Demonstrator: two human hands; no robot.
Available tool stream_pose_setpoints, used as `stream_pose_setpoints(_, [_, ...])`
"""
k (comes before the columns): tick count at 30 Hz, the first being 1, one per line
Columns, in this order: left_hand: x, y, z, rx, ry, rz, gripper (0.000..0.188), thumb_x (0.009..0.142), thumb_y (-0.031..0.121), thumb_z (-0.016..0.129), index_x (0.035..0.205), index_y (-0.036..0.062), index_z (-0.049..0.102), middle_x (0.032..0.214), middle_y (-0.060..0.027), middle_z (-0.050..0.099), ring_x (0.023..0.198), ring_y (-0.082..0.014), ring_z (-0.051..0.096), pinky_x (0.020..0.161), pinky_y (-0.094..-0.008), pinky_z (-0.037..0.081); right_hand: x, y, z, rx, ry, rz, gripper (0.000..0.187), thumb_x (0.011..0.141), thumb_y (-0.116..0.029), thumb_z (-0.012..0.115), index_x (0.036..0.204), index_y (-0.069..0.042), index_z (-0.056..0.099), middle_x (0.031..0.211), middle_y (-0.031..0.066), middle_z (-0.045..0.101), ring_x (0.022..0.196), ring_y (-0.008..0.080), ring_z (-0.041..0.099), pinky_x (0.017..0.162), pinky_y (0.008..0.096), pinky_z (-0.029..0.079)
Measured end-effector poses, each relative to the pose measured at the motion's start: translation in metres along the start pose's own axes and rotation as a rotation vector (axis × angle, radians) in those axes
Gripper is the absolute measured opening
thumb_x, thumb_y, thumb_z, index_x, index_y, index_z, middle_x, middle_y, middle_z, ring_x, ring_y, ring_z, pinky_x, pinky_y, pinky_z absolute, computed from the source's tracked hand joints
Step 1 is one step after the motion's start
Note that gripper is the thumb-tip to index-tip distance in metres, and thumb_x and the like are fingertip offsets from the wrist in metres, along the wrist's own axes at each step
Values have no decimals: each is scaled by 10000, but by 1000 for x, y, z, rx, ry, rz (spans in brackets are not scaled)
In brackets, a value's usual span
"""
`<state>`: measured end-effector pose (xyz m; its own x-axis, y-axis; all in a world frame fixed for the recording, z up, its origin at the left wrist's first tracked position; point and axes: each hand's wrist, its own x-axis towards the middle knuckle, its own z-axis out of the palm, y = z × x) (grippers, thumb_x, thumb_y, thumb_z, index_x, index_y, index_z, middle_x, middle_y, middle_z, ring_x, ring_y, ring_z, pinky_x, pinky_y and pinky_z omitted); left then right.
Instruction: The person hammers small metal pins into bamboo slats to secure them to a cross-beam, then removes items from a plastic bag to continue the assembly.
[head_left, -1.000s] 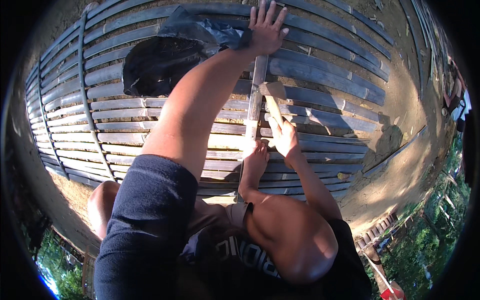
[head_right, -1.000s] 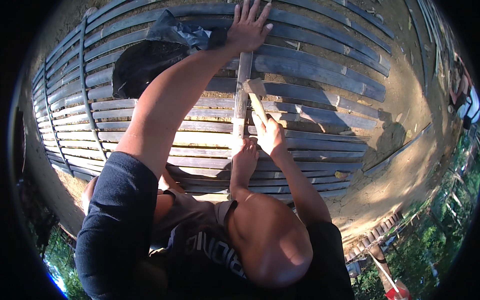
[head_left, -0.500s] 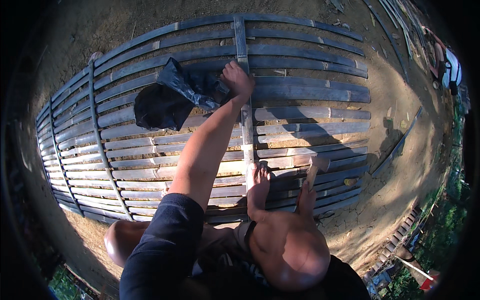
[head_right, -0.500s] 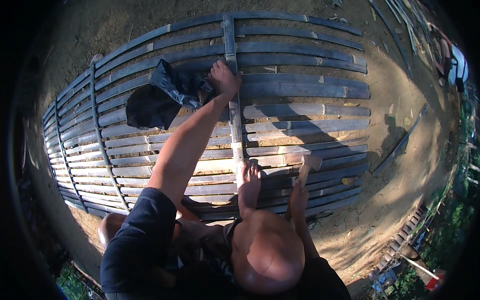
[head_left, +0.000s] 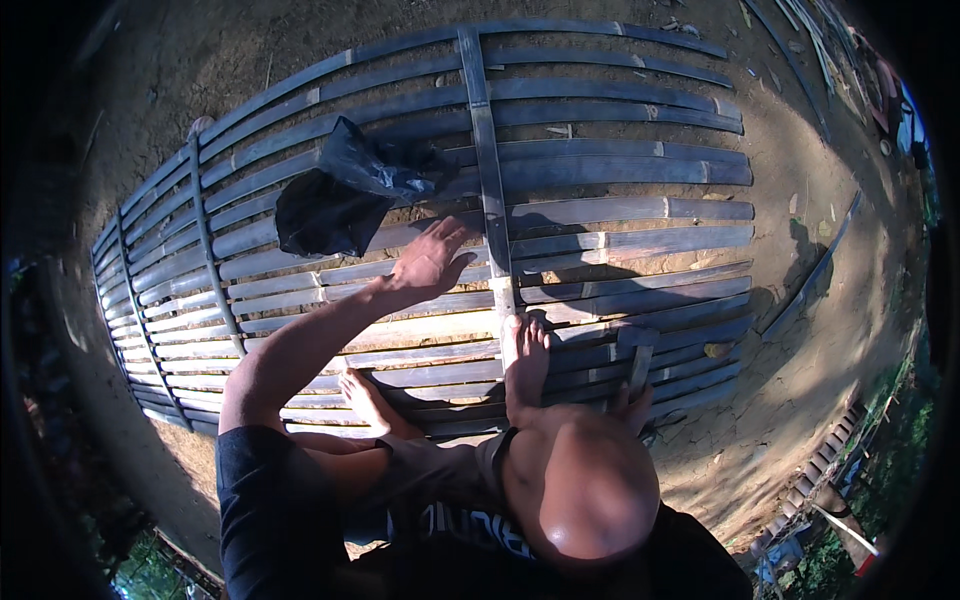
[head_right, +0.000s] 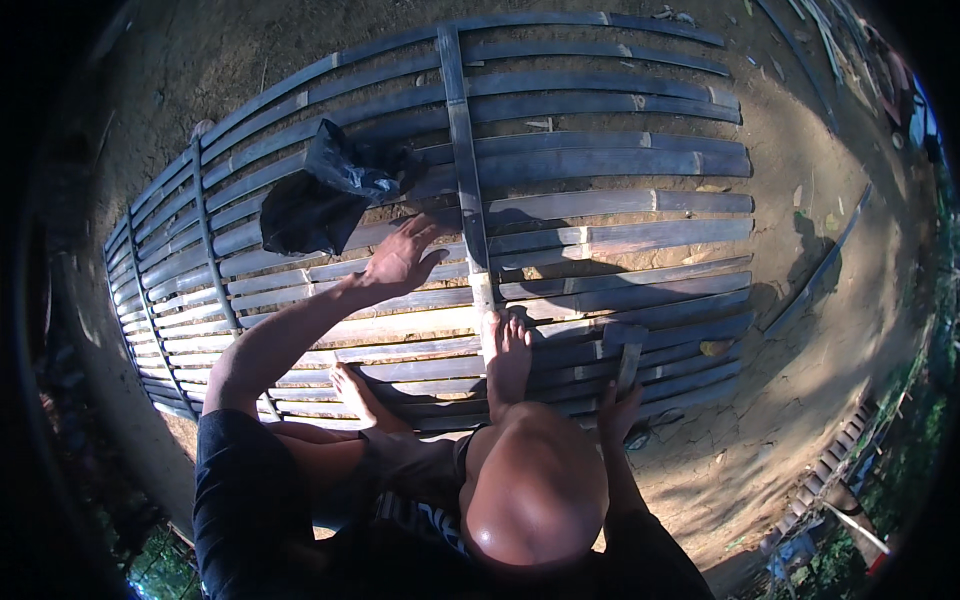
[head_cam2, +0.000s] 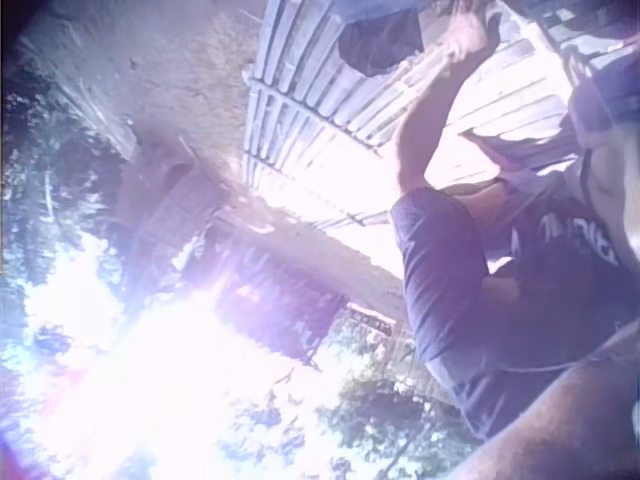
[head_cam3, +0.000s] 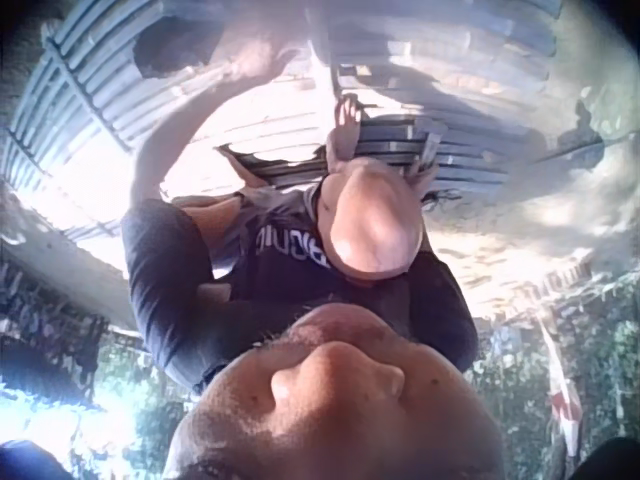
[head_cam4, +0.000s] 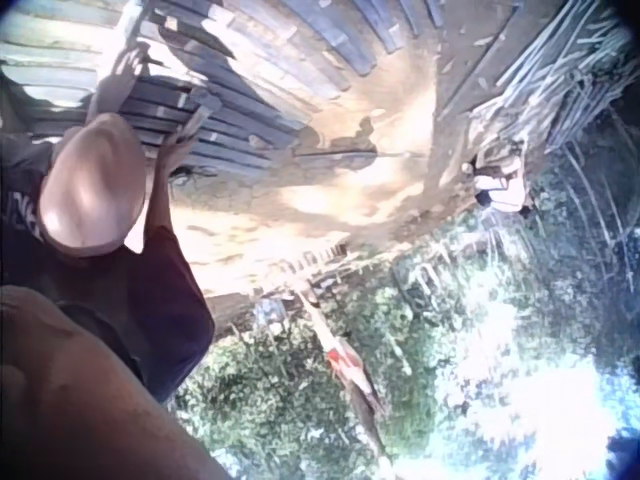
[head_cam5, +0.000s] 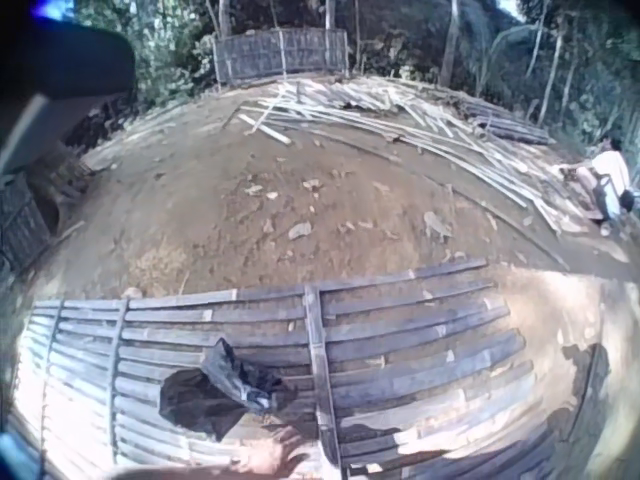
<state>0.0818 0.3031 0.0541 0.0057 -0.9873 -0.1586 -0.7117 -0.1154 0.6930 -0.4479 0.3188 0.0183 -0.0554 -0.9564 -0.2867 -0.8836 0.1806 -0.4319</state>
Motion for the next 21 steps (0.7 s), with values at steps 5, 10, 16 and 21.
stream_pose_setpoints(5, [-100,-9,-49,273,-145,-31,388,912,211,659,1271,88,580,1211,-140,571,1176,-331,551,987,-433,477,20,-22,-23,-439,-27,-407,361,970,-262,599,1205,7,545,1124,237,534,1038,439,528,895,500,433])
stream_pose_setpoints(10, [-129,-30,-99,283,113,-405,457,906,183,662,1325,66,524,1295,-171,535,1189,-381,541,982,-450,467,119,-169,-2,184,10,-450,207,965,-174,603,1110,-27,607,1095,160,560,1027,339,543,890,454,430])
stream_pose_setpoints(16, [-133,-54,-128,468,198,-430,438,935,200,646,1336,63,532,1322,-193,552,1181,-403,560,980,-454,472,223,-330,68,240,-307,-808,148,925,-156,635,936,-10,655,892,152,647,797,323,640,754,399,481])
stream_pose_setpoints(21, [-117,-14,-111,243,-25,-545,303,929,202,654,1196,58,644,1173,-134,659,1042,-334,647,903,-430,507,240,-363,101,-125,-274,-1109,353,900,-257,682,1159,-31,600,1147,152,588,1080,318,554,923,434,454])
